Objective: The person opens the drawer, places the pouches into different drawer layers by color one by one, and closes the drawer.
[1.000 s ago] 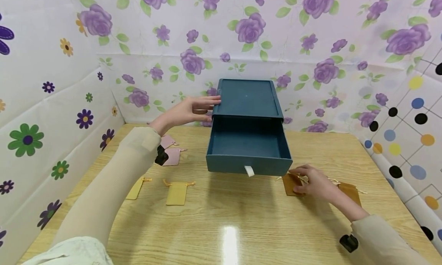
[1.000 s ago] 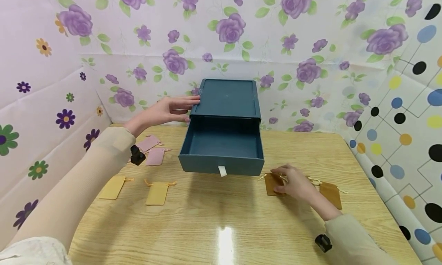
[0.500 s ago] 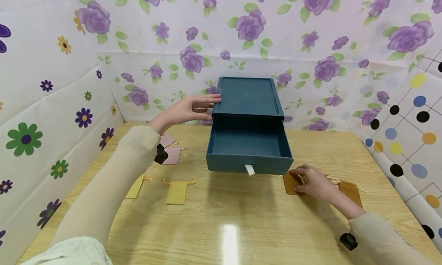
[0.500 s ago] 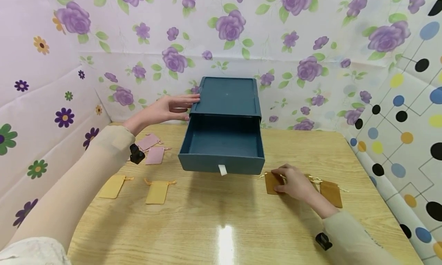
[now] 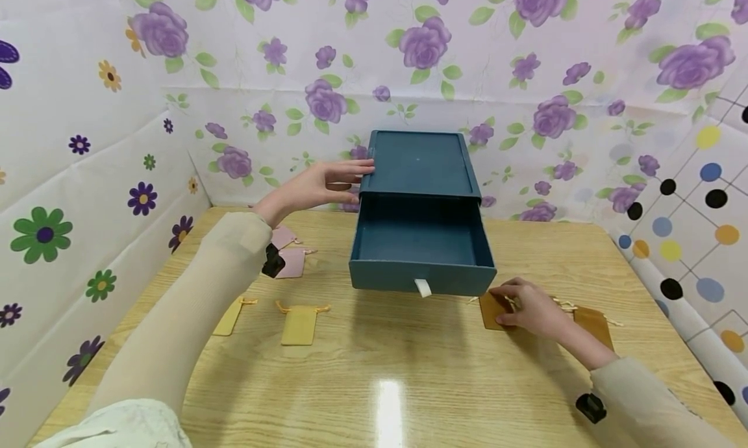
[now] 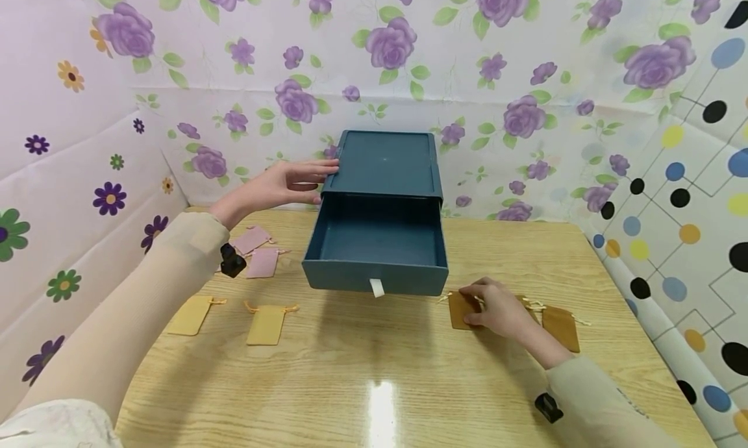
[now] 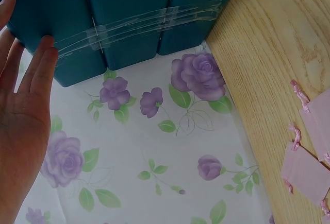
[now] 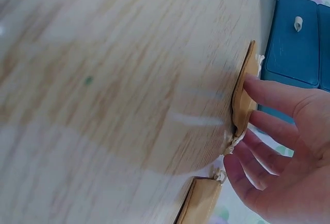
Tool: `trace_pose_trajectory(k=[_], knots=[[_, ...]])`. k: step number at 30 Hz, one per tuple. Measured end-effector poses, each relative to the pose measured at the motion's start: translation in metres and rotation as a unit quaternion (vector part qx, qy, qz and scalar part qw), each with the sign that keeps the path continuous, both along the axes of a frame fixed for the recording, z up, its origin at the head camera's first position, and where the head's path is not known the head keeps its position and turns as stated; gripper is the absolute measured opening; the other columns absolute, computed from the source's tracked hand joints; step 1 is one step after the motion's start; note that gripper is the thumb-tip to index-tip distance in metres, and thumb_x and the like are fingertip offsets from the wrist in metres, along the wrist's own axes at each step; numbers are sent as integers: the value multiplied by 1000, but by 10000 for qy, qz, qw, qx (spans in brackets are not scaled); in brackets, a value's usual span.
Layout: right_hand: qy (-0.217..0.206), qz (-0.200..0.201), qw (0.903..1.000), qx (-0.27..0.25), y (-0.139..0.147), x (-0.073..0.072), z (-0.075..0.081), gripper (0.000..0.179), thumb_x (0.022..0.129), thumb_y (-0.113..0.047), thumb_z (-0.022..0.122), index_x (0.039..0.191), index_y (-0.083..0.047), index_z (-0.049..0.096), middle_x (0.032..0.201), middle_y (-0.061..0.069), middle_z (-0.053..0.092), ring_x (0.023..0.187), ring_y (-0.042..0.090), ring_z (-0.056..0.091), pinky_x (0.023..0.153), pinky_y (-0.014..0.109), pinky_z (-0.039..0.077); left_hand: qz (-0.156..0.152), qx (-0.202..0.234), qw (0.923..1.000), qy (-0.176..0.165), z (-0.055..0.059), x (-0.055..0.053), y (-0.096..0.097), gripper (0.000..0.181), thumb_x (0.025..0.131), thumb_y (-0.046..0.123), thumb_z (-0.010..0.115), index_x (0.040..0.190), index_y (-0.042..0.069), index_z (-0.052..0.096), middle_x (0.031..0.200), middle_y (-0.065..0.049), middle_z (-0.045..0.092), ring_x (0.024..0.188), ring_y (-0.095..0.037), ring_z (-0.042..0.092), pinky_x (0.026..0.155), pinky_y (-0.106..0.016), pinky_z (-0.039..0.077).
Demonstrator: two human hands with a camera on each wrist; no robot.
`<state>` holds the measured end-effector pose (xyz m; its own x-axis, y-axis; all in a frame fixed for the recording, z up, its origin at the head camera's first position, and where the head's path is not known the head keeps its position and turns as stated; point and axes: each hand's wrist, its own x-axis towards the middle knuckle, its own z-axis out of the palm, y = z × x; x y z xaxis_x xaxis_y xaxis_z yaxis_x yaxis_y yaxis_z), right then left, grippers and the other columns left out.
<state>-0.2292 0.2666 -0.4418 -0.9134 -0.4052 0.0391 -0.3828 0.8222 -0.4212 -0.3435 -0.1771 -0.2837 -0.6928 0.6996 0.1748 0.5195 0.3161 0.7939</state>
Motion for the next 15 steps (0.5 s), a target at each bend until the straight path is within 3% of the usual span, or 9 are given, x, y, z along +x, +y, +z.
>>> trace_pose_trajectory(k=[8,15], knots=[[31,24,10000,-53,-1,0,3,43,81,-13,81,121,-3,70,112,16,66,92,22,60,72,29,49,79,-9,10000,-1,2,0,1,60,94,7,66,149,20,46,162,5,33,145,-23,41,121,-44,35],[-184,34,9996,-201,-2,-1,3,35,80,-12,81,113,-5,73,97,9,63,79,15,48,64,22,40,65,-115,9999,4,1,1,0,60,94,10,66,150,20,45,163,5,31,145,-25,41,121,-46,35]])
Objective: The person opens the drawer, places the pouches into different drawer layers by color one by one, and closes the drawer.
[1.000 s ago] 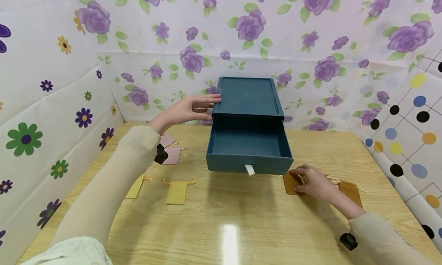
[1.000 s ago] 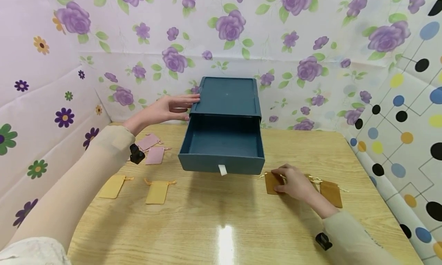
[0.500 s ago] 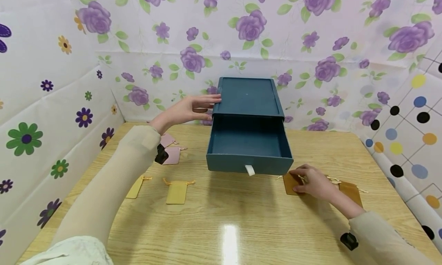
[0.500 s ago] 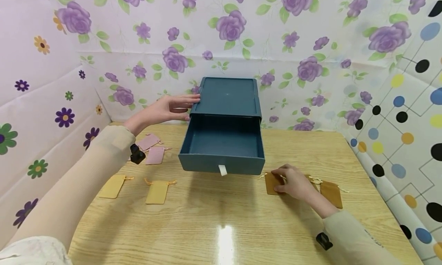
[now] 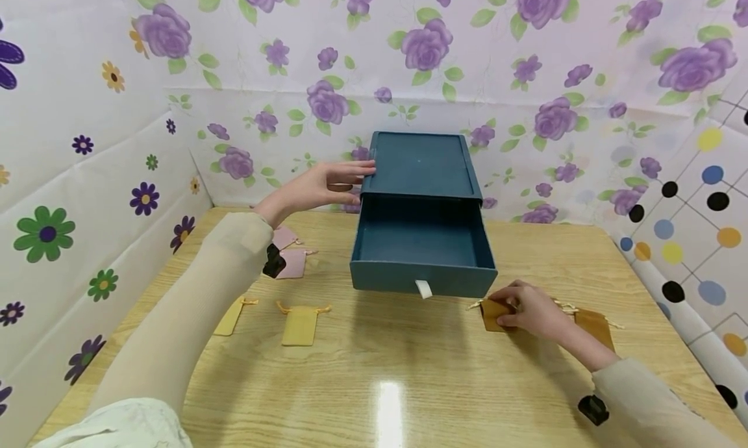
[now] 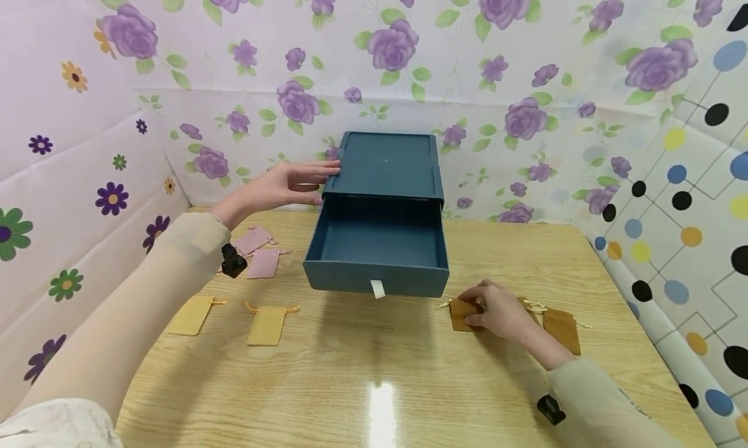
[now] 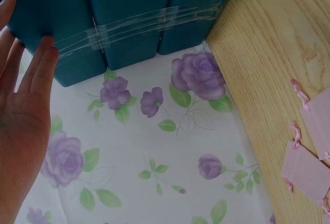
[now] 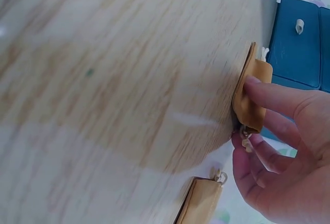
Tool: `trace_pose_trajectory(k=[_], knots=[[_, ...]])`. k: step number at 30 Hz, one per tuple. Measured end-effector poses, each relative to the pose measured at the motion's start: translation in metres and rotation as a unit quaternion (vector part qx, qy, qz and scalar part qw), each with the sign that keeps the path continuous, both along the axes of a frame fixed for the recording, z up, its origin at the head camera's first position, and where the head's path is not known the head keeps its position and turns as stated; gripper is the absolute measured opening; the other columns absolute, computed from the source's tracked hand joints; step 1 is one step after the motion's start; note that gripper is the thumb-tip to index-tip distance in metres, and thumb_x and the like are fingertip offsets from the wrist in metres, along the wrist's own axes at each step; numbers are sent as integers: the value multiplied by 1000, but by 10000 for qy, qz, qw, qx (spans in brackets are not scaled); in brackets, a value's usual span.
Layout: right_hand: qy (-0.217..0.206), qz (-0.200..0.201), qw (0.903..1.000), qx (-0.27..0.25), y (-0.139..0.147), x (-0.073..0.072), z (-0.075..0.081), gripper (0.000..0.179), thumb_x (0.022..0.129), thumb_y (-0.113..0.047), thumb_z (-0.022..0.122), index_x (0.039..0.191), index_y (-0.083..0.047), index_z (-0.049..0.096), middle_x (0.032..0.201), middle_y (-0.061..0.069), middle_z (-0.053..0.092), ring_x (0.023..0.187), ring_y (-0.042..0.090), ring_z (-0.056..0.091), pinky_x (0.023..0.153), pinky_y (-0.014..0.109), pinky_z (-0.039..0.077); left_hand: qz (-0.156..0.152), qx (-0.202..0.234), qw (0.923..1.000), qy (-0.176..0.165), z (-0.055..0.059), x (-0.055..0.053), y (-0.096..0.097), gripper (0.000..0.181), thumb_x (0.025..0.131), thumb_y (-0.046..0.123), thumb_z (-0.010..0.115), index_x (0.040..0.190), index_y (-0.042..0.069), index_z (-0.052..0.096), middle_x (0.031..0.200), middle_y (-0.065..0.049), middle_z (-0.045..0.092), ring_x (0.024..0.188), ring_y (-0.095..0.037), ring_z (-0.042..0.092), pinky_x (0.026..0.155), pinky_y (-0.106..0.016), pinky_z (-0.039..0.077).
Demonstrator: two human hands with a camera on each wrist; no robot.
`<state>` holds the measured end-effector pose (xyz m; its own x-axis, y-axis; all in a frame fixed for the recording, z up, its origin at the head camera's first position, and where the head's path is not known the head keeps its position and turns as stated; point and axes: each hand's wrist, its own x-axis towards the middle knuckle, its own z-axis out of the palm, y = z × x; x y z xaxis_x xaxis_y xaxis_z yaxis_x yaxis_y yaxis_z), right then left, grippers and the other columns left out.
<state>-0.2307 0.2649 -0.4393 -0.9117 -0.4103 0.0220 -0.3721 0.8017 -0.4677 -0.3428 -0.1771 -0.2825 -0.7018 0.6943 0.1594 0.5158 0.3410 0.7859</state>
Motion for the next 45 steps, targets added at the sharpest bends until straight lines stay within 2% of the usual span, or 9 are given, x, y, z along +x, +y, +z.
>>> trace_pose_trajectory(k=[7,14,21,26,34,38,45], knots=[[-7,53,10000,-39,1,-3,-2,30,80,-10,81,109,-6,74,99,8,69,80,15,51,64,22,43,86,-43,10000,-1,-1,-1,0,59,94,10,67,149,22,47,162,6,33,144,-23,43,121,-41,35],[-176,-35,9996,-204,1,-6,1,27,83,-8,78,109,-6,73,105,13,73,85,16,61,68,23,50,32,-5,10000,56,-1,-1,-1,58,94,10,67,148,18,48,163,3,33,144,-27,43,121,-46,34],[155,-141,9994,-282,1,-9,5,18,84,-8,77,102,-9,74,97,7,75,82,14,65,66,22,52,24,-34,9999,152,-1,-2,-1,57,95,11,66,148,19,48,162,2,33,143,-29,43,118,-49,38],[237,-242,9989,-328,2,-10,7,17,84,-9,77,102,-11,75,98,7,76,83,16,68,67,22,54,3,-22,9999,167,-1,-1,-1,58,94,9,67,148,16,48,163,0,33,143,-31,43,118,-49,38],[159,-373,9972,-631,2,-10,13,17,85,-8,75,103,-9,76,105,14,75,90,25,72,70,24,59,-1,80,9999,77,-1,-2,-1,59,93,9,67,148,17,48,162,1,33,144,-29,43,121,-48,33],[190,-433,9966,-675,3,-10,13,18,85,-8,76,103,-8,76,106,16,74,92,26,71,71,26,60,-26,75,9999,104,-1,-2,0,58,94,10,67,148,17,48,162,1,34,144,-28,43,120,-49,35],[106,-316,9972,-667,3,-14,10,19,86,-6,74,105,-8,76,108,14,75,95,27,71,76,33,62,-67,125,9998,107,-1,-2,-2,58,94,8,67,148,15,48,162,0,33,144,-29,43,119,-49,36]])
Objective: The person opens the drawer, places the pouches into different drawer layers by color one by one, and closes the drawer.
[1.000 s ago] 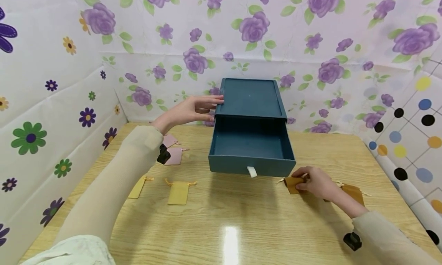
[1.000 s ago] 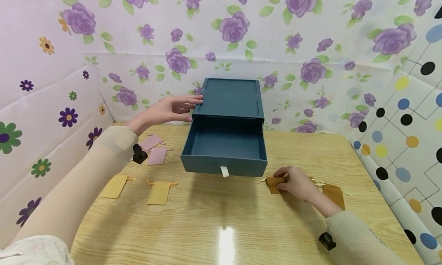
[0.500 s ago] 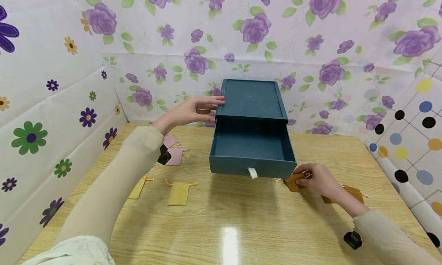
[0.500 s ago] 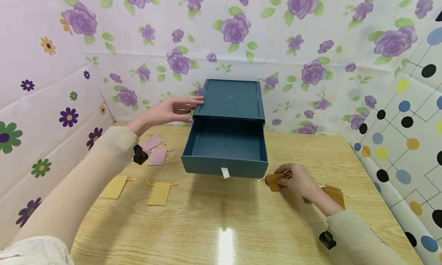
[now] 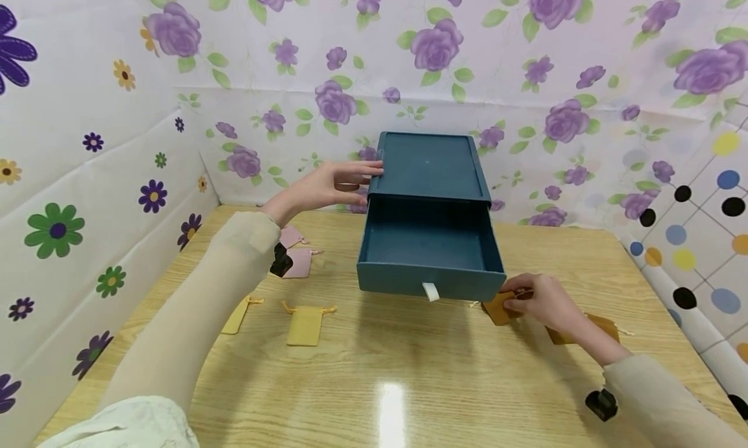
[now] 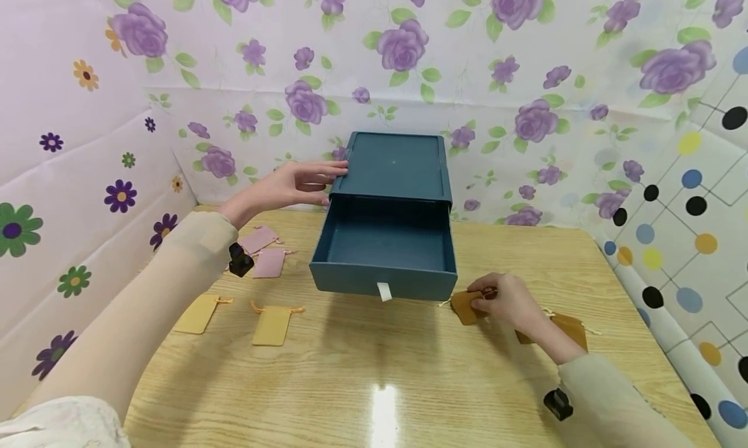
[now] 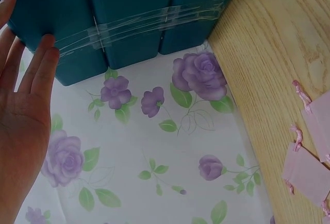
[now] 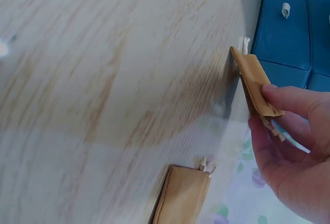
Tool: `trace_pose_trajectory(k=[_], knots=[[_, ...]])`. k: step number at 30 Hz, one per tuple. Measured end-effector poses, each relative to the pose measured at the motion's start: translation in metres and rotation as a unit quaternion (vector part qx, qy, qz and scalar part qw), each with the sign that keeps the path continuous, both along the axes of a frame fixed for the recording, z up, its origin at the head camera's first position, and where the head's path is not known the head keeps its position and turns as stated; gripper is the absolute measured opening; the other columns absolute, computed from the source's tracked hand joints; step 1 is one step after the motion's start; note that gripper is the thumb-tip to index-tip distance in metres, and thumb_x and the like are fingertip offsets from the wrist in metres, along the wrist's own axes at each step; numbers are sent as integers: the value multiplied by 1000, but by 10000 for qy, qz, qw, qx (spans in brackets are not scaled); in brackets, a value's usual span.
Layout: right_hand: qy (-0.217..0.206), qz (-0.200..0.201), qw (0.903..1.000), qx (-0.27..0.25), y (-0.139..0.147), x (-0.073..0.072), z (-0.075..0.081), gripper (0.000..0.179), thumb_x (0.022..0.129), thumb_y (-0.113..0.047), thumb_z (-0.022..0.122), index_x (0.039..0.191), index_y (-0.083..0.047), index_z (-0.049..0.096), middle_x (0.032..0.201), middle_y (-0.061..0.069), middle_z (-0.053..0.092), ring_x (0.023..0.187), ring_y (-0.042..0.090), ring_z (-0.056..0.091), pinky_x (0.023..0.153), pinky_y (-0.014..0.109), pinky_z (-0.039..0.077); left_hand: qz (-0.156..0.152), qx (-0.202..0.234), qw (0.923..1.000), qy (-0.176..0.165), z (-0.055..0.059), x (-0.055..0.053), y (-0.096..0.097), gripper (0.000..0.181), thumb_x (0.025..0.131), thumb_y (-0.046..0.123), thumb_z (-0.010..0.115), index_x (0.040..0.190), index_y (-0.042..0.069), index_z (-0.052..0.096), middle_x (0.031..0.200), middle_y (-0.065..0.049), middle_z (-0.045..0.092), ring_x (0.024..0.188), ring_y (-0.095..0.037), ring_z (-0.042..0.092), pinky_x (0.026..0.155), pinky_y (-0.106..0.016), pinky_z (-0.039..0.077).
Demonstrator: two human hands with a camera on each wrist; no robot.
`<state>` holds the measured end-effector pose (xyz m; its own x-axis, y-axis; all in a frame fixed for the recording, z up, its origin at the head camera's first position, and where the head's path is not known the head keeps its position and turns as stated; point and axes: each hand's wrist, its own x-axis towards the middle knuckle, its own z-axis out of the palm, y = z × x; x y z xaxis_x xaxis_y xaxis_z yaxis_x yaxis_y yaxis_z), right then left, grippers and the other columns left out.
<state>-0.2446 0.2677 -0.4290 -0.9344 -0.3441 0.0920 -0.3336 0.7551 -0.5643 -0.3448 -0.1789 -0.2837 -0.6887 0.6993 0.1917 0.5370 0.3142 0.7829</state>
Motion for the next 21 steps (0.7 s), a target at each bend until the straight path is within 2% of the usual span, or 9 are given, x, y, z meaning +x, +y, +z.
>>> trace_pose_trajectory(k=[7,12,16,21], knots=[[79,226,9997,23,1,0,1,20,86,-2,72,105,-8,76,108,14,75,97,29,71,77,33,62,-6,-12,10000,25,0,0,1,57,94,7,66,148,14,48,162,-1,33,144,-29,43,119,-47,37],[-33,341,9993,169,3,0,3,20,84,1,73,103,-8,76,106,15,75,95,28,72,75,34,62,33,-19,10000,-14,0,-1,1,57,94,7,66,148,16,48,162,1,34,144,-27,44,119,-45,37],[-128,463,9983,343,5,-1,4,21,84,0,74,101,-12,74,103,11,75,90,22,70,72,28,60,60,-35,10000,-26,0,-1,1,58,94,9,67,148,18,49,162,2,34,143,-25,44,120,-43,37],[-187,488,9982,289,7,-1,9,22,83,1,74,101,-12,74,103,11,73,86,17,66,69,20,56,64,-58,10000,-44,0,-1,1,59,93,10,68,148,19,48,162,4,34,143,-24,44,120,-42,36]])
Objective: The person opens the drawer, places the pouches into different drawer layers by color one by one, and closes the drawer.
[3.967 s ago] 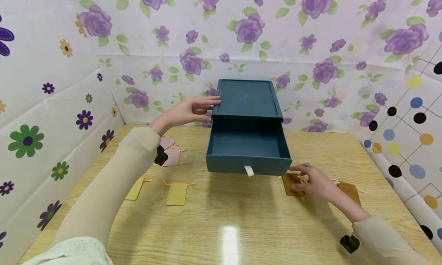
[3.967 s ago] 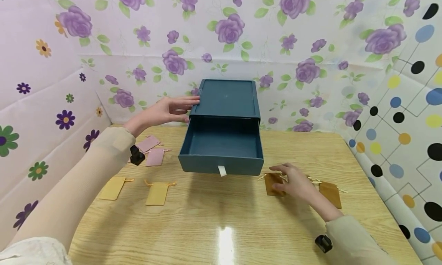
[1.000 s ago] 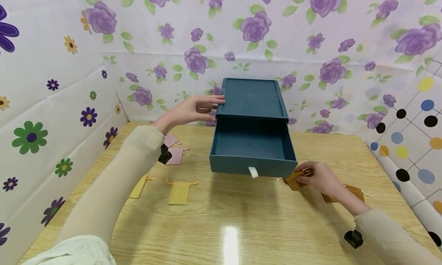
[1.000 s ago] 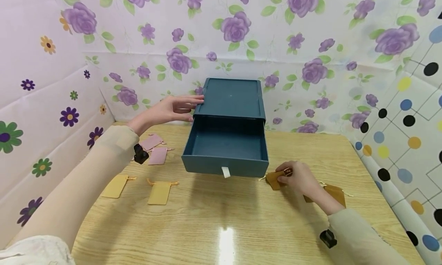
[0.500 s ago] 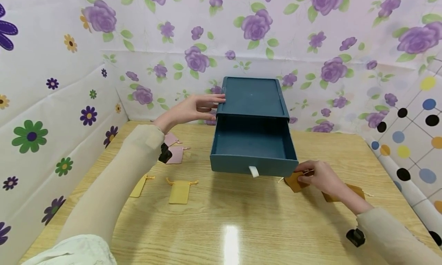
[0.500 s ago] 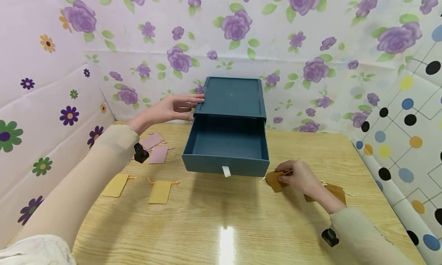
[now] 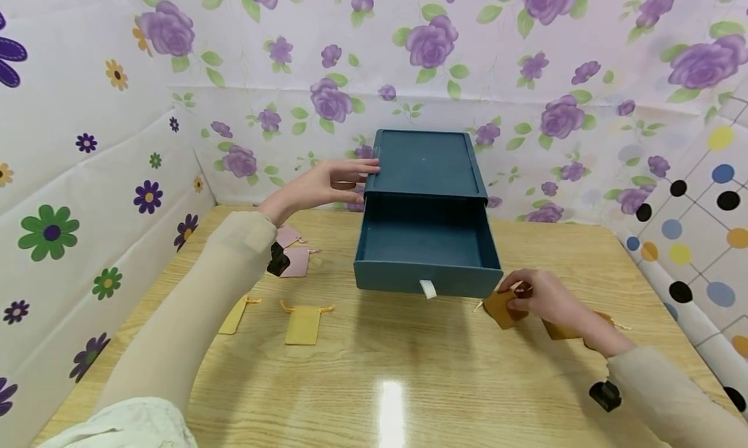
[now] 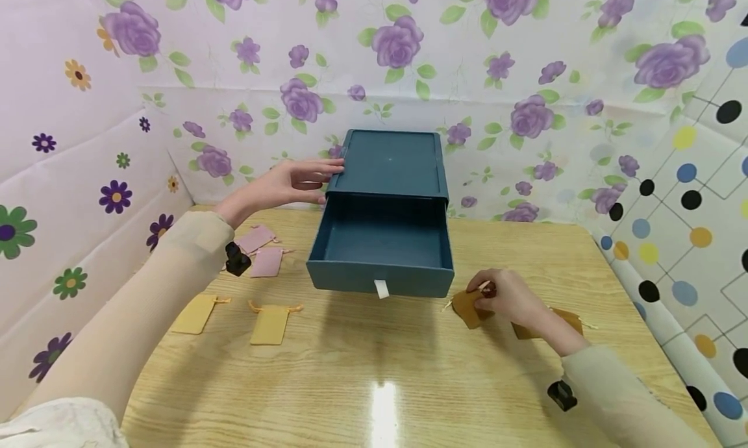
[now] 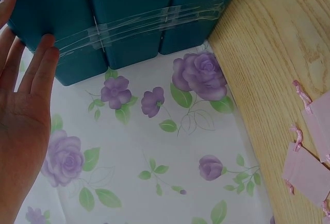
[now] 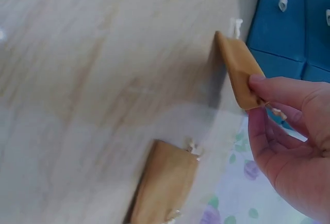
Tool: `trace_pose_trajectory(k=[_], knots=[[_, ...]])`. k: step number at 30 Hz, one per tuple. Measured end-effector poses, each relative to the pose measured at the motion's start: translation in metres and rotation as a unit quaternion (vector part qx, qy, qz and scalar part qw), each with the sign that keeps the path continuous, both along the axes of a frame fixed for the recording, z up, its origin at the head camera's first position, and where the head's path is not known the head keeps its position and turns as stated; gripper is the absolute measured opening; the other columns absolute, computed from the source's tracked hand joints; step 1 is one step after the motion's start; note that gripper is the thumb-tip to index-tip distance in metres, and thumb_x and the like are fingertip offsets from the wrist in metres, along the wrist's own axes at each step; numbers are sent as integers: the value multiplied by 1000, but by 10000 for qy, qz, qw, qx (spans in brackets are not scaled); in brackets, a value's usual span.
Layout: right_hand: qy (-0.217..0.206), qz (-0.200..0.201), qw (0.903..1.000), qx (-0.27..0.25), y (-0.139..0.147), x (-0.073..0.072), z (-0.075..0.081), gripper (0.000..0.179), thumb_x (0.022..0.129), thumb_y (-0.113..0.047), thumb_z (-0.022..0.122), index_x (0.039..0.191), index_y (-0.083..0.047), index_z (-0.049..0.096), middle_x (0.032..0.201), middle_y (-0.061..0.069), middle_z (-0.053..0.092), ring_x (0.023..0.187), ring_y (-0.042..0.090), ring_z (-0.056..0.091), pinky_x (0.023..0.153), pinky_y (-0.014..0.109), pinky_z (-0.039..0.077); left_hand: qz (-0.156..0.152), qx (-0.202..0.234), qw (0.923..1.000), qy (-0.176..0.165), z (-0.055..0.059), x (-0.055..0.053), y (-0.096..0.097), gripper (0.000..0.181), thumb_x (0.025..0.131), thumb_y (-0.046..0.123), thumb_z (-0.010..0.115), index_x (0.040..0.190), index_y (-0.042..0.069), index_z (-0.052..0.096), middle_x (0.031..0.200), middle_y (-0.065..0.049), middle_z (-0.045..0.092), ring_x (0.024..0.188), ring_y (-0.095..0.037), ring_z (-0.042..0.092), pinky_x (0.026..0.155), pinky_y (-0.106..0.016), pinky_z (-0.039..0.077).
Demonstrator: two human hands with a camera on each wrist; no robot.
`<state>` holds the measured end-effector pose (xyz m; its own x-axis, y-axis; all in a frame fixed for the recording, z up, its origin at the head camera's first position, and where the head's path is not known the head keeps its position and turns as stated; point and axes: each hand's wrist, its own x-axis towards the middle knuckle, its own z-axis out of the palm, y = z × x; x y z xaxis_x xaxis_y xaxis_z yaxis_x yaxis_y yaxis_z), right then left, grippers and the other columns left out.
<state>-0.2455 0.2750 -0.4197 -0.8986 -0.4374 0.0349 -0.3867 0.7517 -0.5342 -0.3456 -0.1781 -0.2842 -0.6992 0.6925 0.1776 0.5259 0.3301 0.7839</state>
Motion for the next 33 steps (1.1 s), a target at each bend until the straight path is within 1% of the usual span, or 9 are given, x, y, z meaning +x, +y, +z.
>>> trace_pose_trajectory(k=[6,10,16,18,20,24,27,30,33], knots=[[144,-77,9996,-214,1,1,18,24,84,3,72,104,-11,73,105,11,72,86,17,65,70,20,57,17,-7,10000,-49,0,0,0,59,93,10,68,148,19,49,162,4,34,143,-23,44,121,-41,35],[684,27,9968,-412,-1,-1,35,25,84,6,72,104,-8,73,105,13,73,86,17,68,72,19,58,42,-38,10000,-19,0,-1,0,59,93,10,68,148,20,49,162,4,34,143,-24,44,121,-42,35],[1455,-41,9867,-728,-2,-7,69,22,84,4,74,104,-7,73,105,13,72,87,-11,61,72,8,54,27,-42,10000,16,1,1,0,59,93,9,68,148,18,48,162,2,34,143,-26,44,120,-44,36],[1580,-184,9846,-728,-3,-8,84,21,85,1,74,105,-7,73,106,13,72,86,-17,59,71,6,53,8,-22,10000,16,1,2,1,59,93,8,68,148,17,48,162,2,33,143,-27,44,119,-45,36],[1595,-351,9841,-701,-5,-9,100,21,87,-3,74,107,-9,72,107,11,72,84,-19,58,71,5,52,-11,-3,10000,18,2,2,1,59,93,8,67,148,16,48,162,1,33,144,-28,44,120,-46,36],[1501,-573,9825,-939,-12,-7,135,22,89,-7,72,111,-10,72,107,-6,72,86,-19,60,71,5,52,-59,28,10000,19,2,3,1,59,93,7,67,148,14,47,163,-1,32,144,-29,43,120,-48,35],[1453,-455,9799,-1293,-19,-5,160,24,90,-8,72,114,-8,71,106,-16,69,91,-15,63,72,8,54,-62,25,10000,57,2,2,1,58,94,7,67,148,14,48,163,-1,33,144,-28,43,119,-47,36],[1440,-290,9776,-1510,-29,-3,178,24,90,-10,72,114,-9,71,110,-17,68,95,-12,65,75,7,54,-80,28,9999,78,2,1,0,57,94,7,65,148,13,48,163,-2,32,144,-29,43,119,-47,37],[1506,-108,9762,-1557,-43,-1,190,24,90,-11,73,113,-10,72,112,-10,70,96,-10,67,80,5,53,-90,48,9999,57,1,0,0,57,94,7,66,148,13,48,163,-2,33,144,-29,43,120,-47,35]])
